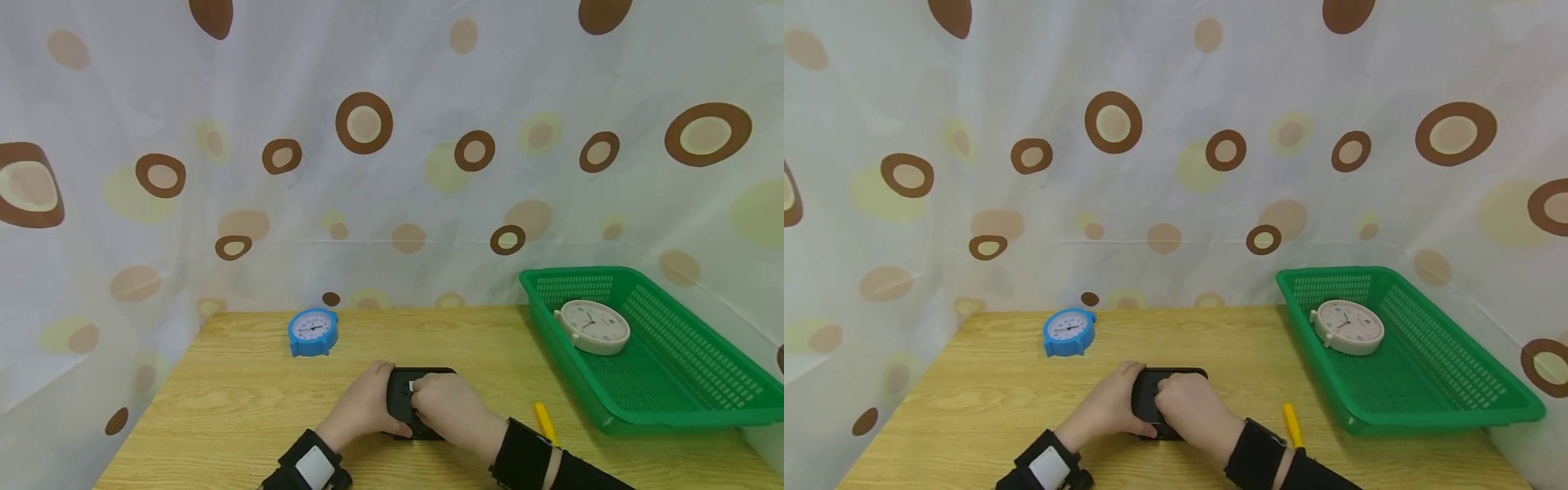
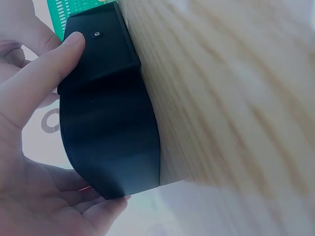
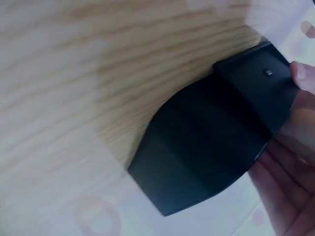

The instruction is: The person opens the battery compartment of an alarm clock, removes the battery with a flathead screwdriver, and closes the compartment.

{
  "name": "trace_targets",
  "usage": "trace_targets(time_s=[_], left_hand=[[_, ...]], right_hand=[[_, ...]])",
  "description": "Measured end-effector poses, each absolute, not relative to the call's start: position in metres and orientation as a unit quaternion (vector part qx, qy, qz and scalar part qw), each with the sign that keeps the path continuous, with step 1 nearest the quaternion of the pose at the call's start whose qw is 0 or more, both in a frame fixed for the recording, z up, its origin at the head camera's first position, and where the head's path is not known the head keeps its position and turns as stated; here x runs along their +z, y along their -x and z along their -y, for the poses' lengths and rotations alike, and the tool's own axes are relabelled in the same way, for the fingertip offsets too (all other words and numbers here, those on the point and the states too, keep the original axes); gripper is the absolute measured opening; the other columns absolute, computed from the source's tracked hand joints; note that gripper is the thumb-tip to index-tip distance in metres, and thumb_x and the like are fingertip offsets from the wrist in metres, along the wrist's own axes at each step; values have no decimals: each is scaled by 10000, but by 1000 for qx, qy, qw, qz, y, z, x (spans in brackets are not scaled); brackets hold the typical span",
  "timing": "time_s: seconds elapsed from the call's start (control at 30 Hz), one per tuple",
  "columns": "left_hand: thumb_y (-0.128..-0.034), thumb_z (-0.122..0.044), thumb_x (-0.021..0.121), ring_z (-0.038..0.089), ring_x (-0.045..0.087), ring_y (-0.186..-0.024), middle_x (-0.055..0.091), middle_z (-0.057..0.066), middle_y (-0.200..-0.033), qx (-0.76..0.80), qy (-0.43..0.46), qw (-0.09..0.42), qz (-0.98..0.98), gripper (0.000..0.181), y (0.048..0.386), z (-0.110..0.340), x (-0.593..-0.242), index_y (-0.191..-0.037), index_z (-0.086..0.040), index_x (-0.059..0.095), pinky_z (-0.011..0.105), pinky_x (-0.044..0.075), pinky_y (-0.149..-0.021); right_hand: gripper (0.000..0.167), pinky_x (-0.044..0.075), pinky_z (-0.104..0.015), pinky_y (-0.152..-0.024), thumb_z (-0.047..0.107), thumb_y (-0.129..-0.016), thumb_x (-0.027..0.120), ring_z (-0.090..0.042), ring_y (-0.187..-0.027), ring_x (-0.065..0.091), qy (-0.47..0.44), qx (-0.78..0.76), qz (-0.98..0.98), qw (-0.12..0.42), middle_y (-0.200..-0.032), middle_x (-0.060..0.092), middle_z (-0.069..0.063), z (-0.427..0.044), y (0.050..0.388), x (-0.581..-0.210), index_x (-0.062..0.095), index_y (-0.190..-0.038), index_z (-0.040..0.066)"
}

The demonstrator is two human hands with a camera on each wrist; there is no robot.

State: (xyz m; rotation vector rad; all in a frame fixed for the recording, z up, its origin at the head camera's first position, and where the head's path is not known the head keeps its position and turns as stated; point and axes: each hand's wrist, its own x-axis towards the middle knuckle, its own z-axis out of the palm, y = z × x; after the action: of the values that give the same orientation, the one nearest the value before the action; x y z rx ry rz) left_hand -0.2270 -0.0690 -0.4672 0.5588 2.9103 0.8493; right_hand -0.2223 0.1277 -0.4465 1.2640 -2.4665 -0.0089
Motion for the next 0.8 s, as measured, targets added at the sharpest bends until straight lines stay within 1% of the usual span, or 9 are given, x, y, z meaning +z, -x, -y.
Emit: trace_targets(time_s=[0.27, 0.47, 0.63, 0.8], left_hand=[[-629, -386, 1045, 398, 654, -1246, 544, 265, -1511, 270, -180, 19, -946, 1146, 226, 68, -465, -1504, 96, 482, 517, 582, -1033], [-632, -382, 1042, 397, 653, -1248, 550, 265, -1504, 268, -180, 17, -946, 1131, 226, 68, -464, -1494, 99, 491, 516, 580, -1040], [-636, -385, 1040, 387, 652, -1244, 549, 261, -1505, 274, -180, 20, -944, 1132, 225, 68, -465, -1497, 98, 486, 511, 581, -1039], [-638, -396, 1039, 389, 642, -1267, 543, 263, -1515, 276, -179, 21, -944, 1144, 225, 68, -465, -1505, 98, 479, 515, 572, -1056]], right_hand=[[222, 589, -246, -643, 203, -868, 873, -79, -639, 631, -454, -18, 868, 199, -659, 634, 97, -128, 223, -448, 762, -676, 204], [224, 563, -232, -584, 237, -858, 883, -78, -607, 623, -459, -51, 854, 238, -653, 637, 88, -129, 221, -449, 756, -676, 201], [219, 574, -234, -592, 222, -838, 895, -87, -595, 622, -449, -61, 851, 265, -650, 643, 68, -129, 219, -447, 753, -678, 174], [185, 574, -235, -581, 197, -814, 902, -94, -599, 632, -442, -63, 852, 273, -665, 661, 55, -128, 219, -444, 763, -698, 160]])
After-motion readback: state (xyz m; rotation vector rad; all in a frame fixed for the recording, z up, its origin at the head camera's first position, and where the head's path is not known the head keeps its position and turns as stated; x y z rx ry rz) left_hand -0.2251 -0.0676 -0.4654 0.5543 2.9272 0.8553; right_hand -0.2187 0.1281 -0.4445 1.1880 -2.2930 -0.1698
